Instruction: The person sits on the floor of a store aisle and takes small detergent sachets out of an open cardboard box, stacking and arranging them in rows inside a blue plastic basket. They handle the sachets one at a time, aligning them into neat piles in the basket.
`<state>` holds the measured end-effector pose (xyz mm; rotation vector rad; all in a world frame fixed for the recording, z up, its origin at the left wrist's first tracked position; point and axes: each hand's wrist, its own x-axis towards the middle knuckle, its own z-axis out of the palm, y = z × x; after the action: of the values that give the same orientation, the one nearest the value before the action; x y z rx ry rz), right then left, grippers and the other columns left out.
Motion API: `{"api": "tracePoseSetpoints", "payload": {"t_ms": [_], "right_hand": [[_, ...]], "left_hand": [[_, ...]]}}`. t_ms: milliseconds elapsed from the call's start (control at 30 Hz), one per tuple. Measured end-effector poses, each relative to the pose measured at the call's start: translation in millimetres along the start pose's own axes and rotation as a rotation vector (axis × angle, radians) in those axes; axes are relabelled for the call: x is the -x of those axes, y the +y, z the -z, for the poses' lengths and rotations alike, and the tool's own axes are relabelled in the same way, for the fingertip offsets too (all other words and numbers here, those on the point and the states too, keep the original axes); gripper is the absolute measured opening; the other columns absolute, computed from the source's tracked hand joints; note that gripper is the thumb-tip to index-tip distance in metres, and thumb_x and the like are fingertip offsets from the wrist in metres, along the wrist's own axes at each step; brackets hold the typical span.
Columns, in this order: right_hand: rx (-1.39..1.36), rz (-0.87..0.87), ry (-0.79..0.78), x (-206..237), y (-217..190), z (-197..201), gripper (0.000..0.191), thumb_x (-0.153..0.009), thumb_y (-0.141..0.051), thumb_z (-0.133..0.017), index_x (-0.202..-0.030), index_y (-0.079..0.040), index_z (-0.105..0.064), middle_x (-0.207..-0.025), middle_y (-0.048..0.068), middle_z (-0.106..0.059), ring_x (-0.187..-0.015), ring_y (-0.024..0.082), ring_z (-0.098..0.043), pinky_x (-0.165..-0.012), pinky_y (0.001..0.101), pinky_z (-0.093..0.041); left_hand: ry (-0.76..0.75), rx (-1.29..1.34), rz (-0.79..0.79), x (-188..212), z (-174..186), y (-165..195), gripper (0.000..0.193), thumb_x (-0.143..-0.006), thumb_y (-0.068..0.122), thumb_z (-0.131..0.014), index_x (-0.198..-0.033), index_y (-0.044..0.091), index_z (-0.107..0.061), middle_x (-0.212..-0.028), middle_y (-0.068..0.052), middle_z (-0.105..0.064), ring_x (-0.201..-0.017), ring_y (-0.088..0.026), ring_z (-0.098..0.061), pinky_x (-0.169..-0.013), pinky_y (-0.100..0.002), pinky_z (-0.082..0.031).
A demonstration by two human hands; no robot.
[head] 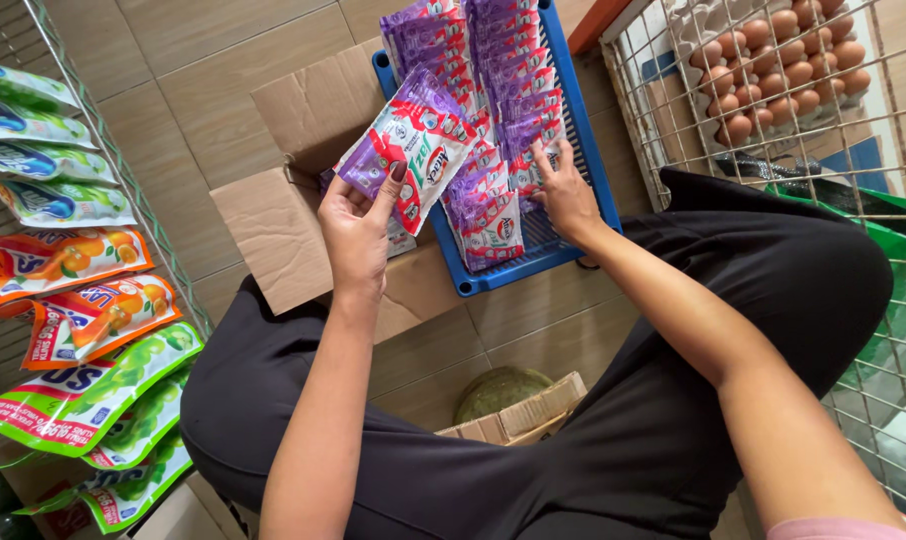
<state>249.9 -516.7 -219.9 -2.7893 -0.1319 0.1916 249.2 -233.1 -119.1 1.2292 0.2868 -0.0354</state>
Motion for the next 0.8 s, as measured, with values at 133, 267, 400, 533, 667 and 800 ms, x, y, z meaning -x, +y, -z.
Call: {"api": "tracePoseSetpoints", "payload": {"t_ms": [133,267,400,533,667,800], "right_hand": [[-0.011,-0.005,-0.061,-4,2,1,0.092,-0.078,-0.012,-0.086,-0.156,-0.016,-0.037,-0.153,0.025,-0.034,-0.115,0.045,-0.063,-0.090,0.0478,-0.056],[-0.092,-0.145,-0.198,-13,-1,25,0.094,-0.075,-0.018,-0.090,-0.153,-0.018,-0.038,-0.153,0.020,-0.037,-0.113,0.043,-0.063,-0.093,0.0487,-0.053],[-0.125,-0.188,-0.132,-31,-17,87,0.074,-0.085,-0.028,-0.087,-0.147,-0.013,-0.048,-0.138,0.016,-0.056,-0.107,0.032,-0.068,-0.091,0.0421,-0.056],[-0.731,-0.106,-0.100,-17,-43,144,0.053,-0.093,-0.022,-0.075,-0.139,-0.007,-0.055,-0.134,0.007,-0.066,-0.099,0.013,-0.073,-0.082,0.0305,-0.059],[-1.190,0.138,-0.176,0,-75,151,0.047,-0.099,-0.010,-0.075,-0.141,0.000,-0.055,-0.129,0.010,-0.067,-0.112,0.010,-0.068,-0.097,0.0296,-0.058],[-1.416,-0.062,-0.340,-2,-94,146,0.029,-0.097,-0.006,-0.075,-0.124,0.002,-0.066,-0.114,0.007,-0.076,-0.098,0.011,-0.072,-0.089,0.0301,-0.060]], "left_hand": [[-0.001,0.015,-0.006,-1,-2,0,0.035,-0.092,0.012,-0.081,-0.121,-0.001,-0.068,-0.112,-0.006,-0.076,-0.100,-0.009,-0.070,-0.091,-0.027,-0.058],[-0.002,0.016,-0.004,0,-3,1,0.035,-0.091,0.012,-0.081,-0.122,0.000,-0.069,-0.111,-0.006,-0.076,-0.097,-0.009,-0.070,-0.088,-0.027,-0.057],[-0.031,0.030,-0.010,5,-4,4,0.034,-0.092,0.012,-0.081,-0.122,-0.001,-0.070,-0.110,-0.007,-0.077,-0.096,-0.009,-0.070,-0.088,-0.027,-0.056],[-0.113,0.075,-0.001,9,-4,11,0.034,-0.093,0.012,-0.081,-0.122,0.000,-0.070,-0.112,-0.006,-0.077,-0.099,-0.009,-0.070,-0.092,-0.027,-0.056],[-0.302,0.098,0.025,12,-4,18,0.035,-0.092,0.012,-0.080,-0.124,0.002,-0.069,-0.117,-0.005,-0.076,-0.107,-0.010,-0.071,-0.098,-0.027,-0.056],[-0.319,0.127,0.092,17,-8,16,0.033,-0.093,0.009,-0.078,-0.124,0.003,-0.069,-0.117,-0.006,-0.076,-0.107,-0.011,-0.070,-0.097,-0.029,-0.056]]}}
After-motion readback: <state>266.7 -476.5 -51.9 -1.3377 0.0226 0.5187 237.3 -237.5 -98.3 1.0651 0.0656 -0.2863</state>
